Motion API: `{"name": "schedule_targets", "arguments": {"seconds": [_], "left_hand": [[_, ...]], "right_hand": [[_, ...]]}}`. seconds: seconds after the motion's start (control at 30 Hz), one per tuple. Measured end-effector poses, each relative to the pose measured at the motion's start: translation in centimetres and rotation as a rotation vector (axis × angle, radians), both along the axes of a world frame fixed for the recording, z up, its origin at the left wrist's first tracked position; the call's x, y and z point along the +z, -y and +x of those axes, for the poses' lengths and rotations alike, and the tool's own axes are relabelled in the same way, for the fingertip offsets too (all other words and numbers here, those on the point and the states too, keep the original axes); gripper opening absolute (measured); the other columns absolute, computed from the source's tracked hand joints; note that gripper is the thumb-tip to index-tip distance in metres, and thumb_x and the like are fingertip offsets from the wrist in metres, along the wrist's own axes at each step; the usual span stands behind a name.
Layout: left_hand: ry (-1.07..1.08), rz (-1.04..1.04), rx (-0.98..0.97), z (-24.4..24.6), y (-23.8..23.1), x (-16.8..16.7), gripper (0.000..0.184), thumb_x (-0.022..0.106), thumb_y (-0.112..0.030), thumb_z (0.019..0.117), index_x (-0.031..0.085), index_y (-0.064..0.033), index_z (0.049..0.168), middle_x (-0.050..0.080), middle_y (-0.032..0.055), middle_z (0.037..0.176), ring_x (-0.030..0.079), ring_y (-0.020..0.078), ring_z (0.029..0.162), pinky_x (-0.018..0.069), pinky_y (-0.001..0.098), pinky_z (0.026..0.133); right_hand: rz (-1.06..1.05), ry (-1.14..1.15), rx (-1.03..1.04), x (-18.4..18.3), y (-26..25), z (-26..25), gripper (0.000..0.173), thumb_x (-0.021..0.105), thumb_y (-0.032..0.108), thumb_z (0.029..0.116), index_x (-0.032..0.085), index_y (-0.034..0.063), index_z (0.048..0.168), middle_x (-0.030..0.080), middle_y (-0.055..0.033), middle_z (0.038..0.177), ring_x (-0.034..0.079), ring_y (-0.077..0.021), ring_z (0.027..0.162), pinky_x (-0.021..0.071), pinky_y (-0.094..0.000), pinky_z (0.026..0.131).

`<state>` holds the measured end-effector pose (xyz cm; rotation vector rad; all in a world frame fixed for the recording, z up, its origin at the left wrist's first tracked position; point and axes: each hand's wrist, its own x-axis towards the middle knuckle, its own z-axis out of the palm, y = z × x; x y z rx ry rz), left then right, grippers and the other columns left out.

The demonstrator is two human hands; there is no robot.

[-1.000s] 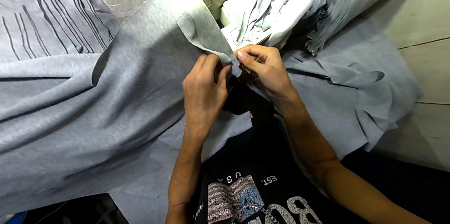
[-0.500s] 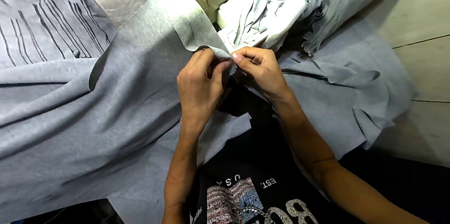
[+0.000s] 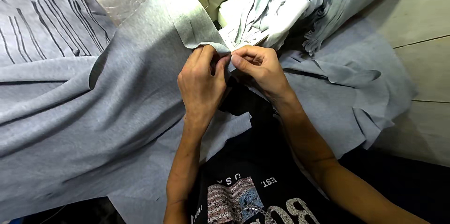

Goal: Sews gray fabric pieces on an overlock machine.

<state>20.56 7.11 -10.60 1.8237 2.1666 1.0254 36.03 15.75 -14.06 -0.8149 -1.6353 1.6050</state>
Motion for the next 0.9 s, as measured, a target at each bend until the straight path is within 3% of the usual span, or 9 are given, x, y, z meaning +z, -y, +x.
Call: {"name": "schedule_targets", "arguments": {"seconds": [0.1,0.2,0.27,0.37,0.43,0.53,0.67,0.8,0.9], "left_hand": [[0.002,-0.012,-0.005,0.0,0.0,0.1,0.016,0.070,-0.021,0.0974,0.064,-0.0059,0.095,0.060,0.0080,0.083,0.057,0.0193,0.068,0.0466,0.0345,0.057],[0.031,-0.010,0.001,0.0,0.0,0.2,0.016,0.070,-0.022,0.0975,0.064,-0.0070,0.097,0.059,0.0064,0.081,0.055,0.0167,0.064,0.0443,0.0316,0.054],[0.088,-0.023,0.011,0.0,0.0,0.5,0.015,0.069,-0.022,0.0981,0.063,-0.0081,0.098,0.059,0.0049,0.079,0.053,0.0146,0.060,0.0420,0.0291,0.051],[0.273,-0.053,0.012,-0.4,-0.3,0.9,0.013,0.066,-0.024,0.1000,0.062,-0.0106,0.100,0.062,0.0014,0.072,0.056,0.0114,0.054,0.0434,0.0263,0.045],[0.472,-0.035,-0.007,-1.3,-1.8,1.1,0.013,0.066,-0.023,0.1000,0.068,-0.0102,0.101,0.068,-0.0030,0.074,0.062,0.0061,0.059,0.0512,0.0229,0.051],[0.705,0.058,-0.064,-2.2,-2.9,1.9,0.011,0.069,-0.015,0.0988,0.070,-0.0046,0.101,0.067,-0.0042,0.071,0.059,0.0028,0.056,0.0477,0.0179,0.048],[0.614,0.164,-0.041,-3.9,-3.3,4.0,0.010,0.069,-0.013,0.0979,0.074,-0.0059,0.103,0.071,-0.0059,0.079,0.062,0.0004,0.062,0.0516,0.0168,0.054],[0.430,0.165,0.001,-6.3,-4.2,6.0,0.011,0.070,-0.020,0.0976,0.074,-0.0098,0.101,0.072,-0.0079,0.081,0.064,-0.0011,0.064,0.0524,0.0165,0.055],[0.234,0.106,0.028,-7.9,-5.0,7.2,0.012,0.070,-0.027,0.0970,0.076,-0.0164,0.098,0.073,-0.0107,0.086,0.066,-0.0028,0.072,0.0542,0.0174,0.064]], "right_hand": [[0.018,0.035,-0.020,0.1,0.4,0.0,0.009,0.068,0.008,0.0981,0.069,0.0010,0.103,0.068,-0.0040,0.082,0.061,-0.0052,0.064,0.0528,-0.0169,0.057],[0.042,0.016,-0.044,-0.5,-0.4,-0.8,0.009,0.071,0.007,0.0951,0.072,0.0005,0.101,0.073,-0.0028,0.086,0.067,-0.0041,0.072,0.0575,-0.0187,0.067],[0.059,0.019,-0.048,-0.5,-0.6,-0.9,0.009,0.071,0.007,0.0949,0.072,0.0003,0.101,0.073,-0.0027,0.085,0.067,-0.0039,0.073,0.0574,-0.0189,0.068],[0.091,0.016,-0.039,-0.4,-0.5,-0.8,0.008,0.071,0.007,0.0947,0.072,0.0004,0.100,0.072,-0.0027,0.086,0.067,-0.0039,0.073,0.0577,-0.0190,0.067],[0.115,0.028,-0.030,-0.1,-0.2,-0.5,0.008,0.071,0.007,0.0948,0.072,0.0011,0.100,0.071,-0.0021,0.085,0.065,-0.0032,0.070,0.0554,-0.0175,0.063],[0.121,0.070,-0.029,0.6,0.4,0.1,0.007,0.071,0.008,0.0959,0.070,0.0030,0.101,0.068,-0.0016,0.083,0.061,-0.0030,0.065,0.0507,-0.0152,0.056],[0.149,0.089,-0.039,0.8,0.9,0.5,0.007,0.072,0.010,0.0953,0.070,0.0063,0.101,0.069,-0.0011,0.082,0.061,-0.0052,0.062,0.0500,-0.0166,0.051],[0.182,0.099,-0.046,0.7,0.5,0.1,0.009,0.073,0.012,0.0949,0.072,0.0068,0.103,0.071,0.0006,0.085,0.064,-0.0037,0.067,0.0534,-0.0169,0.057],[0.181,0.112,-0.063,0.5,0.3,-0.1,0.009,0.073,0.013,0.0949,0.073,0.0076,0.102,0.071,0.0021,0.084,0.063,-0.0031,0.066,0.0531,-0.0173,0.057]]}}
